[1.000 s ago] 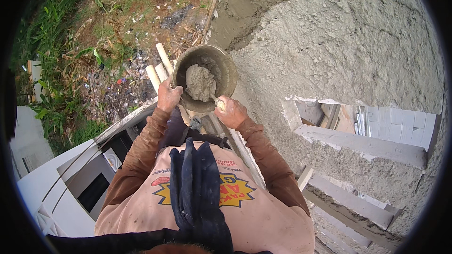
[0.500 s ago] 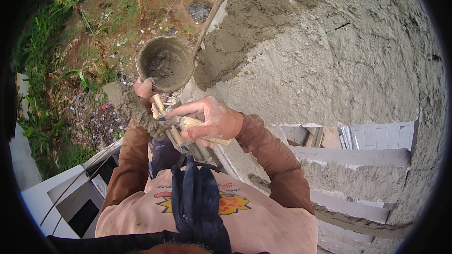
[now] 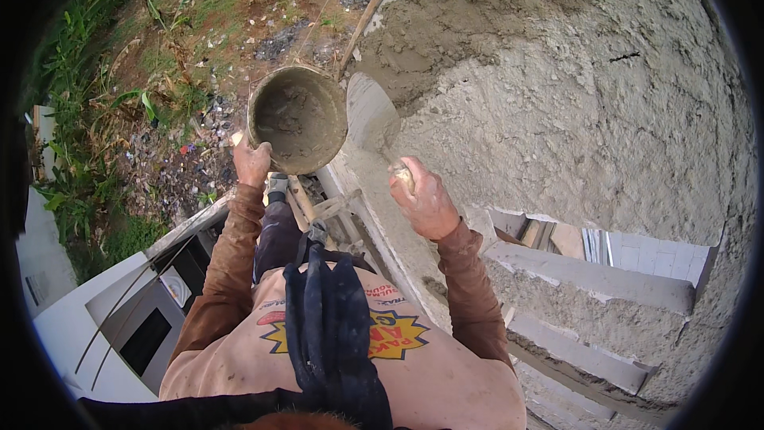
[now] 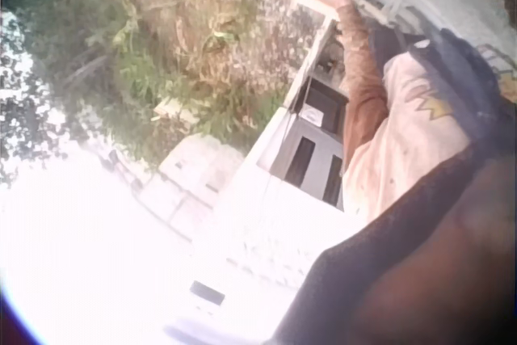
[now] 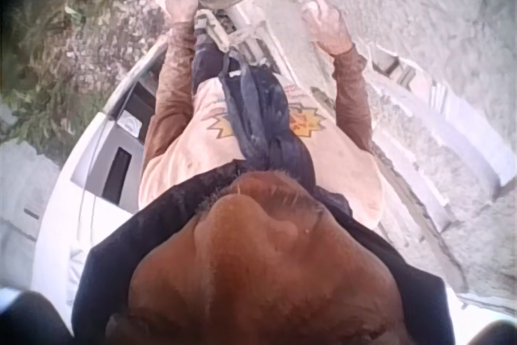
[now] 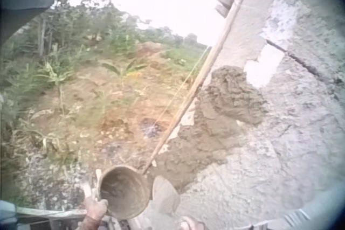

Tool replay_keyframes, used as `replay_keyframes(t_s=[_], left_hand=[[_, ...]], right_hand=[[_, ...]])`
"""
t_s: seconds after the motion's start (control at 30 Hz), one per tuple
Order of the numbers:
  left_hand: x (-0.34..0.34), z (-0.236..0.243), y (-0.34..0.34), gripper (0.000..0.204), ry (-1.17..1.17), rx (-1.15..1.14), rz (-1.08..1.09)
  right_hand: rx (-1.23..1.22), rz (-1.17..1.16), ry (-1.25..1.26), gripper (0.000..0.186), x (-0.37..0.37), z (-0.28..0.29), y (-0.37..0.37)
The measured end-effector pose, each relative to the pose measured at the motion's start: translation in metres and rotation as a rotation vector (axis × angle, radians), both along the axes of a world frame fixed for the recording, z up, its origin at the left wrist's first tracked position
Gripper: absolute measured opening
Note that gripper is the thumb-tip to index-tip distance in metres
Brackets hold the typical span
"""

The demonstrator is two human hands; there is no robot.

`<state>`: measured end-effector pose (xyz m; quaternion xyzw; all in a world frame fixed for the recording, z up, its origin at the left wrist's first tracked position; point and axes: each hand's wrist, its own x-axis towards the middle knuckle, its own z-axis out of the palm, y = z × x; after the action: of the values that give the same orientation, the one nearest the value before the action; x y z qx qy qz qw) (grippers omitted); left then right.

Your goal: The person applies mortar to a concrete wall using a trowel while standing on a bamboo scaffold and holding a bucket of mortar.

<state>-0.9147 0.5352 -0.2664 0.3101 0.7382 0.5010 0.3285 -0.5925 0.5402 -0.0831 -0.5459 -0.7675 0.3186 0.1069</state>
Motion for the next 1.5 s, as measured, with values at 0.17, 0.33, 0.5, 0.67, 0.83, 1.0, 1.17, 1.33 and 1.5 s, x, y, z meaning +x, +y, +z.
replay_keyframes(t_s=[0.17,0.33,0.5,0.67,0.83,1.0,1.17,1.33,1.5], left_hand=[[0.028,0.017,-0.028,0.064,0.087,-0.068,-0.09],[0.043,0.016,-0.046,0.07,0.113,-0.049,-0.159],[0.041,0.021,-0.045,0.069,0.151,0.008,-0.15],[0.006,-0.032,-0.011,0.039,-0.299,0.05,-0.007],[-0.014,-0.06,0.011,0.036,-0.63,0.13,0.184],[-0.045,-0.1,0.025,0.035,-0.504,0.158,0.309],[-0.069,-0.073,0.017,0.033,-0.575,0.078,0.393],[-0.1,-0.102,-0.015,0.034,-0.395,0.046,0.356],[-0.093,-0.069,-0.036,0.037,-0.435,-0.09,0.365]], right_hand=[[0.03,0.238,-0.499,0.035,-0.058,-0.103,0.025],[0.113,0.066,-0.525,0.029,-0.099,-0.16,0.017],[-0.081,0.175,-0.061,0.035,-0.112,-0.169,0.004],[-0.08,0.159,0.186,0.048,-0.091,-0.142,0.011],[0.026,0.346,0.231,0.056,-0.082,-0.046,0.029],[-1.03,0.267,0.568,0.056,-0.056,0.003,0.054],[-0.749,-0.264,0.615,0.045,-0.012,-0.02,0.083],[-0.248,-0.503,0.911,0.04,-0.003,-0.002,0.045],[-0.218,-0.467,0.978,0.041,-0.065,-0.042,0.076]])
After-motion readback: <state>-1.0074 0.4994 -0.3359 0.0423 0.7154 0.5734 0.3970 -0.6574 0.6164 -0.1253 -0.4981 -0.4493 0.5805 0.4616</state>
